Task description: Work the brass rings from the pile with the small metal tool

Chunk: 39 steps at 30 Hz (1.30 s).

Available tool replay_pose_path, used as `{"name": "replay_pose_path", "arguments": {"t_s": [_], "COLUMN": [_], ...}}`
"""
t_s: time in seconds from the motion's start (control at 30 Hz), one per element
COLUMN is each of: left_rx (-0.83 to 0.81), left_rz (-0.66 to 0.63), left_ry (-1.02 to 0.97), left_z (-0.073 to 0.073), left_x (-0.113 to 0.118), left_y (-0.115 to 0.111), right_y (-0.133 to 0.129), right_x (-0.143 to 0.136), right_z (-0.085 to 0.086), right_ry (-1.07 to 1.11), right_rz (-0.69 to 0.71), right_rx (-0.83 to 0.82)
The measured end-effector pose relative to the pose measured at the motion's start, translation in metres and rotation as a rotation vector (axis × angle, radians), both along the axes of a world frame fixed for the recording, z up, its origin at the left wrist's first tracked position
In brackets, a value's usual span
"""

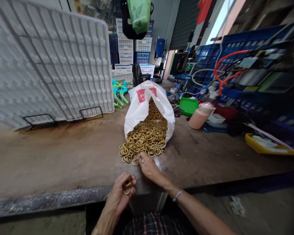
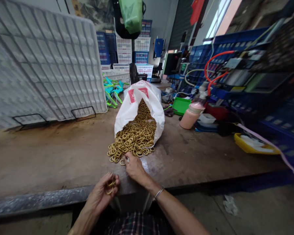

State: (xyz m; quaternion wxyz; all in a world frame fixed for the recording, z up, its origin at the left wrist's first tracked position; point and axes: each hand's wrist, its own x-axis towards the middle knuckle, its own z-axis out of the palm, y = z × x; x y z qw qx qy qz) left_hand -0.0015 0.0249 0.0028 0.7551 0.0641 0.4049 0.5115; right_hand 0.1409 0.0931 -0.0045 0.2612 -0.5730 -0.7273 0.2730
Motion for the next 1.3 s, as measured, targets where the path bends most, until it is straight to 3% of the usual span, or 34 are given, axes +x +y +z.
{"name": "replay_pose_path", "arguments": {"t_s": [0.2,0.4,0.57,0.73,0.87,0.97,1.03,1.1,1.2,1.3], "left_rx": [0.133,0.228,0.21,0.235,0.286,0.452,0.519,0.459,0.316,0.269], "left_rz": [-0.02,-0.019,0.015,-0.076,-0.09,-0.077,-0.078,-0.135,-0.251,-0.26], "left_ry": [0.147,0.286,0.325,0.397,0.702,0.948,1.013,0.96,0.726,0.527], "left_z": [0.003,-0.001,0.0,-0.001,-0.002,0.001,0.004,0.005,0.006,0.006], "left_x": [0.01,0.021,0.024,0.029,0.032,0.034,0.035,0.036,0.038,0.04], "left_y": [0.01,0.011,0.011,0.008,0.008,0.008,0.007,0.006,0.005,0.005], "right_y": [-0.009,-0.021,-0.023,-0.025,-0.023,-0.021,-0.02,-0.02,-0.021,-0.022], "right_x": [0.006,0.004,0.007,0.01,0.013,0.015,0.016,0.017,0.019,0.021], "right_z": [0.004,0.013,0.011,0.006,0.004,0.006,0.007,0.007,0.005,0.002], "right_ry": [0.575,0.83,0.972,0.944,0.737,0.552,0.476,0.444,0.438,0.45], "right_rz": [0.027,0.094,0.126,0.149,0.104,0.087,0.079,0.069,0.062,0.07], "right_rx": [-0.24,-0.538,-0.633,-0.611,-0.459,-0.278,-0.227,-0.225,-0.243,-0.244]}}
